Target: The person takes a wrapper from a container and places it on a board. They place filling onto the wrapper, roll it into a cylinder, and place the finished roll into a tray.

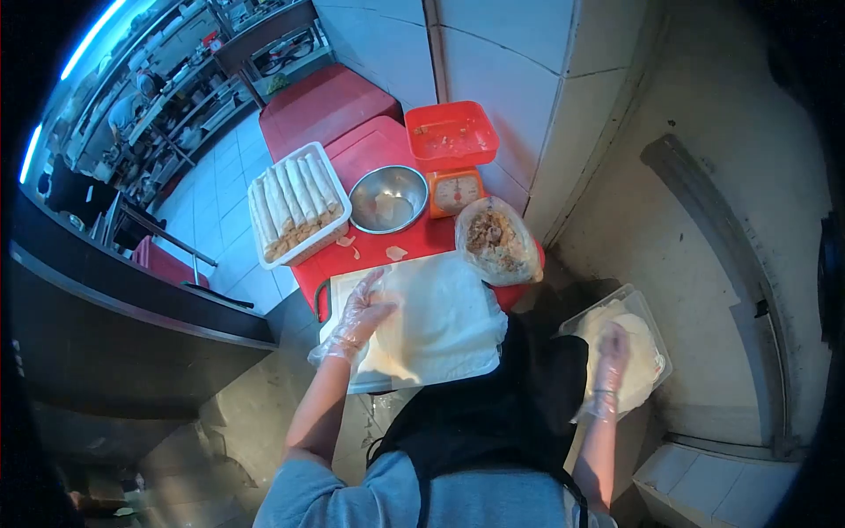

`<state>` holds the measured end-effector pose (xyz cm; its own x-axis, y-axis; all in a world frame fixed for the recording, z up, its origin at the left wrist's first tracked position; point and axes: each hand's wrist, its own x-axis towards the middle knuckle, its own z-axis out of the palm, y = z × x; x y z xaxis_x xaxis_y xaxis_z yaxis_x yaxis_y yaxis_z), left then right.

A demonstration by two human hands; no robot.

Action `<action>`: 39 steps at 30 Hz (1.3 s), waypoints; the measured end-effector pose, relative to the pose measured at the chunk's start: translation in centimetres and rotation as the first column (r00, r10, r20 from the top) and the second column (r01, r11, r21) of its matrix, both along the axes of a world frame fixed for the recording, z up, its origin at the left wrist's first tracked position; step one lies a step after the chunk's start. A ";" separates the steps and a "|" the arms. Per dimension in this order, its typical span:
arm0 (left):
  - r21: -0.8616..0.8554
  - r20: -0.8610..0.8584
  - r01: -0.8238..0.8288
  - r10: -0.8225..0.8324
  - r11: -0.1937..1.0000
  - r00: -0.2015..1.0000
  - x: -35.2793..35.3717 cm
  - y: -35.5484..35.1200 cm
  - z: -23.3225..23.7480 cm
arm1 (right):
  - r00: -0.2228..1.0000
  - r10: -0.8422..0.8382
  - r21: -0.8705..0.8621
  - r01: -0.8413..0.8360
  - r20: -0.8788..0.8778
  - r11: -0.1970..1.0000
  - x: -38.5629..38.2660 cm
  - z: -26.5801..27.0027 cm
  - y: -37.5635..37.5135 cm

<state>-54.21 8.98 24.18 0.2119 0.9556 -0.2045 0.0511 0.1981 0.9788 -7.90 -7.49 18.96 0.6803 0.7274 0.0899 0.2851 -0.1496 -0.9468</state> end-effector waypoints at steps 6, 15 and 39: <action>-0.002 0.103 -0.174 0.173 0.985 0.980 -5.9 -2.8 -0.4 | 0.905 0.412 -0.108 -0.401 0.108 0.909 -14.3 5.5 7.0; -0.085 -0.037 -0.084 0.081 0.993 0.996 -8.6 -2.8 -1.0 | 0.206 0.681 -0.461 -0.598 0.703 0.656 -22.6 2.4 8.4; 0.615 -0.223 -0.003 0.178 0.788 0.958 5.3 -1.9 -2.1 | 0.301 0.670 -0.543 -0.409 0.678 0.733 -16.4 5.4 26.7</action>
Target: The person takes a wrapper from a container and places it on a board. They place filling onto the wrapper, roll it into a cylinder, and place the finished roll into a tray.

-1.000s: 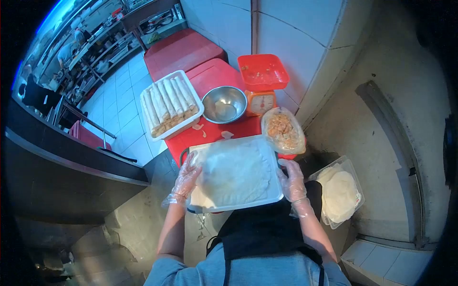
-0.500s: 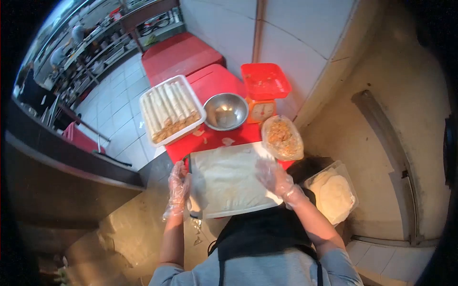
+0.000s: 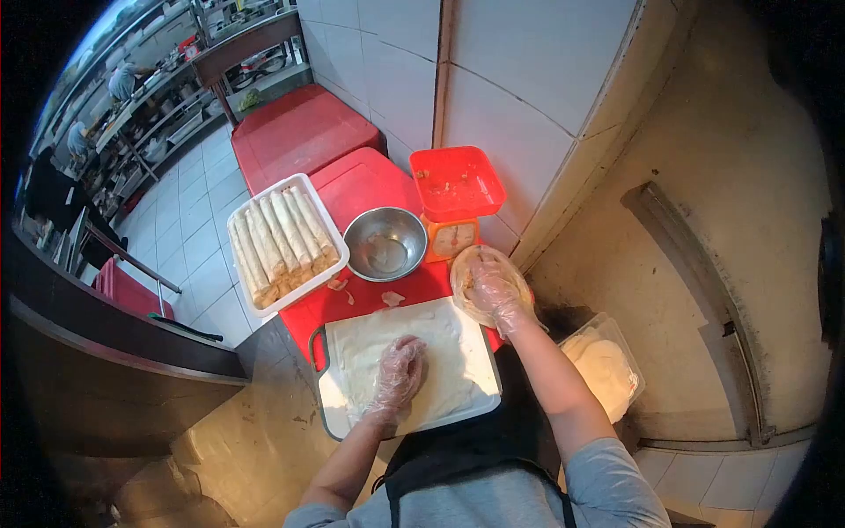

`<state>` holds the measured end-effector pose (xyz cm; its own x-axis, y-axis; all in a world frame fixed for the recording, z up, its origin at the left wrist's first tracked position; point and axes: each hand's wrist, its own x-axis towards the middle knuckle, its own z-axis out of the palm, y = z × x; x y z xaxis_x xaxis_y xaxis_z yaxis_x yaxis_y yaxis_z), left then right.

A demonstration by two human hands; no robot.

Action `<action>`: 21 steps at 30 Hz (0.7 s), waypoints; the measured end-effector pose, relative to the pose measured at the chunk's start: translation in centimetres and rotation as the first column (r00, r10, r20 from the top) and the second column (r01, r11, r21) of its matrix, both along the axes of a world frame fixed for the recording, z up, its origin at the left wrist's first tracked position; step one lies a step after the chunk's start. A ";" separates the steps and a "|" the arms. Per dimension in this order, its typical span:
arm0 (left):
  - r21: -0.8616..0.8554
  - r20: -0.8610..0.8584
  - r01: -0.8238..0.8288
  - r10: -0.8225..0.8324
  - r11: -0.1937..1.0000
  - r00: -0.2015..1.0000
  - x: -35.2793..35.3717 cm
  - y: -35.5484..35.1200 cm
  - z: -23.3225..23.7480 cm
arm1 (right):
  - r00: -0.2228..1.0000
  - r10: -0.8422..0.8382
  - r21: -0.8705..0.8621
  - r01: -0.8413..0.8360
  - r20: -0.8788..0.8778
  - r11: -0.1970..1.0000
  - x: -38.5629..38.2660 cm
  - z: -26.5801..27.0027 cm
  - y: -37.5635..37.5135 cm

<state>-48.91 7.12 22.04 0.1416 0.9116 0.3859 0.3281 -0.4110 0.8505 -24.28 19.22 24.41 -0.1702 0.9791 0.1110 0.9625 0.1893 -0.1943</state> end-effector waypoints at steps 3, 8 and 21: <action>0.079 -0.033 0.008 -0.005 0.997 0.999 -0.4 0.3 0.2 | 0.998 -0.044 0.049 0.046 -0.040 0.998 -0.5 -2.0 0.8; 0.035 -0.045 -0.011 0.013 0.999 0.999 -0.4 0.1 -0.4 | 0.913 -0.084 0.161 0.160 -0.399 0.974 0.0 -2.1 0.6; -0.046 0.133 0.017 -0.011 0.999 0.991 -0.4 0.7 -1.3 | -0.495 -0.460 -0.317 -0.348 -0.737 0.882 3.8 4.2 -0.6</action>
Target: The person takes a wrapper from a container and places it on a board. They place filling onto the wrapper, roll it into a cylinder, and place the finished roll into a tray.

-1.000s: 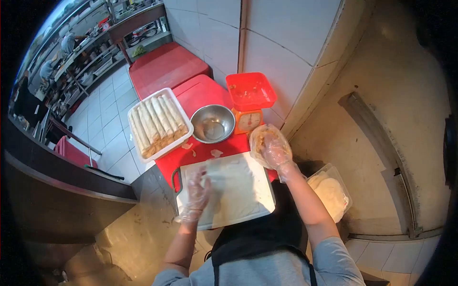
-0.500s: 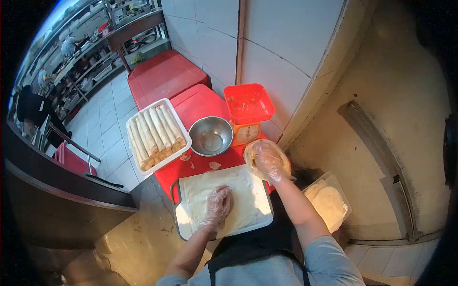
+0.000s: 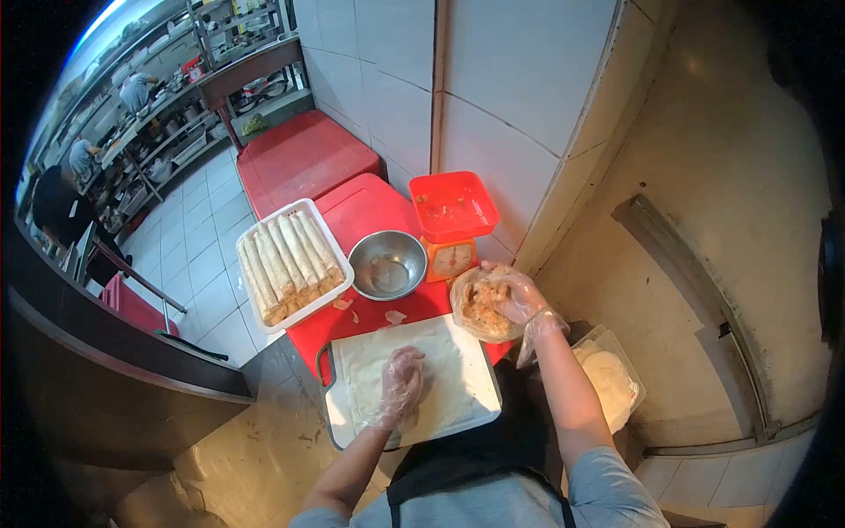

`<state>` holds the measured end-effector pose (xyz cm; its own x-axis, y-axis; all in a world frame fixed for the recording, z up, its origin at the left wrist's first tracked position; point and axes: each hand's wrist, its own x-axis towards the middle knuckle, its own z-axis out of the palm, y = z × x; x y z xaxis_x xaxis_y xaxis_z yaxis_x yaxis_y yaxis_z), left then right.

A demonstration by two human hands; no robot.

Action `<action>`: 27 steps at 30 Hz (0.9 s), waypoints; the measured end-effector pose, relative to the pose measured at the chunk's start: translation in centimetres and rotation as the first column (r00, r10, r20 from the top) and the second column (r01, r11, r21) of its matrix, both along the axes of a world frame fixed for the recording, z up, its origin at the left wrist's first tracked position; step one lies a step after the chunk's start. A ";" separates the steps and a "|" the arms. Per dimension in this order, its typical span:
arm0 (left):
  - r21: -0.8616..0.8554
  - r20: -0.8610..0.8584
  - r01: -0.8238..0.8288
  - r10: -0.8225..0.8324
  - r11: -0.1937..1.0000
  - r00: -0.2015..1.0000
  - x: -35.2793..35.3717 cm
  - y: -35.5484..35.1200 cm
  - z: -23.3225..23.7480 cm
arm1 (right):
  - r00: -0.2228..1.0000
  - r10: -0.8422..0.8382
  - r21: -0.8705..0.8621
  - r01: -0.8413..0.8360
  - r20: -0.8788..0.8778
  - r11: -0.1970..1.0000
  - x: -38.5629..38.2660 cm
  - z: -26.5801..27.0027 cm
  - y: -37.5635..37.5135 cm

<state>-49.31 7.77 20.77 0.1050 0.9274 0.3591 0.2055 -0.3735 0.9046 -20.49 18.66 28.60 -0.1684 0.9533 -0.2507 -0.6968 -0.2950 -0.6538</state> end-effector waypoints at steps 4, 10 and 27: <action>-0.165 0.290 0.044 0.005 0.985 0.957 2.9 1.4 0.8 | 0.944 0.186 0.128 -0.156 -0.272 0.979 -4.4 4.6 -4.4; -0.028 0.996 0.722 0.080 0.691 -0.038 6.3 4.2 4.3 | 0.731 0.045 0.390 -0.413 0.681 0.823 -10.0 1.4 -7.3; -0.214 0.977 0.730 0.157 0.649 0.146 3.7 4.9 1.7 | 0.252 -0.527 0.569 -0.543 0.812 0.617 -10.8 5.9 -8.2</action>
<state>-45.57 12.63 22.44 0.4524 0.8859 -0.1028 -0.8467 0.4629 0.2626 -31.29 10.43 34.53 -0.3597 0.8236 0.4385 0.5084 0.5670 -0.6481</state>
